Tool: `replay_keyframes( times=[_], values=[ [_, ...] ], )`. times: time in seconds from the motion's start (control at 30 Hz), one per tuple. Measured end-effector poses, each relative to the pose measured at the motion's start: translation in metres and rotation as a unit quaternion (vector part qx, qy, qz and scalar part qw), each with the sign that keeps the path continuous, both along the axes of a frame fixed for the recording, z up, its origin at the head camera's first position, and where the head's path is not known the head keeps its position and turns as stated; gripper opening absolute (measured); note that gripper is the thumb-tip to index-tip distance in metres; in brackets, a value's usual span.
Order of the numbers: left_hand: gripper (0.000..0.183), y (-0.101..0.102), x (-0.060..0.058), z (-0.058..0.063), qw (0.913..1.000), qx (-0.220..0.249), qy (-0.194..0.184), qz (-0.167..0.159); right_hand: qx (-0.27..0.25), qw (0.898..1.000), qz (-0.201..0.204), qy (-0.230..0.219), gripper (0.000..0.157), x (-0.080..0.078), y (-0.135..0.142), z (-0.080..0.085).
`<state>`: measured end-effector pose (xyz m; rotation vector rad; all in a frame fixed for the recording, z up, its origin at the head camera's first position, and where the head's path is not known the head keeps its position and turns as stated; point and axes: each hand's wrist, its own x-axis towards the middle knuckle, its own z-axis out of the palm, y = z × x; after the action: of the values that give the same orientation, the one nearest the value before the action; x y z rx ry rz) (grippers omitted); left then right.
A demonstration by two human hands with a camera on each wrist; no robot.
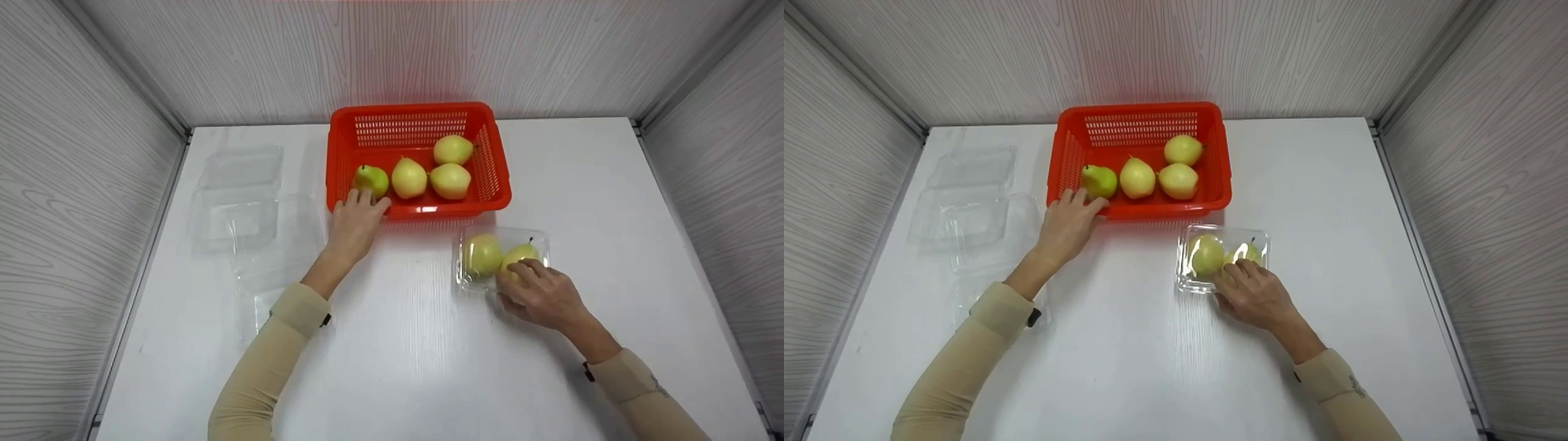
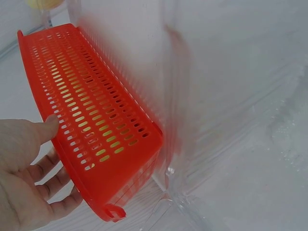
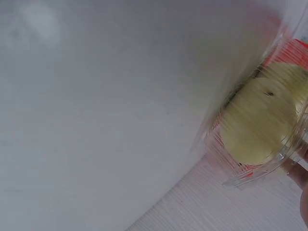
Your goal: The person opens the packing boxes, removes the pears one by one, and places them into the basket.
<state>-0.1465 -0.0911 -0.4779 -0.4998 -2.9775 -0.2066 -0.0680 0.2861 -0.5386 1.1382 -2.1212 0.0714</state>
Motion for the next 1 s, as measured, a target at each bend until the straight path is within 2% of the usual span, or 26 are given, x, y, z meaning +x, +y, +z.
replay_keyframes(
  times=[0.37,0.57,1.0],
  values=[
    [0.027,-0.001,0.0,0.0,1.0,-0.007,0.006,-0.002,0.011,1.0,0.021,-0.001,0.026,0.0,-0.02,-0.001],
    [0.024,0.0,0.001,0.0,0.9999,0.003,0.014,-0.006,0.008,0.999,0.037,0.017,0.021,-0.001,-0.031,-0.001],
    [0.023,0.0,0.0,0.0,0.9999,0.008,-0.001,-0.006,0.003,0.998,0.062,0.012,0.021,0.001,-0.052,-0.003]
  ],
)
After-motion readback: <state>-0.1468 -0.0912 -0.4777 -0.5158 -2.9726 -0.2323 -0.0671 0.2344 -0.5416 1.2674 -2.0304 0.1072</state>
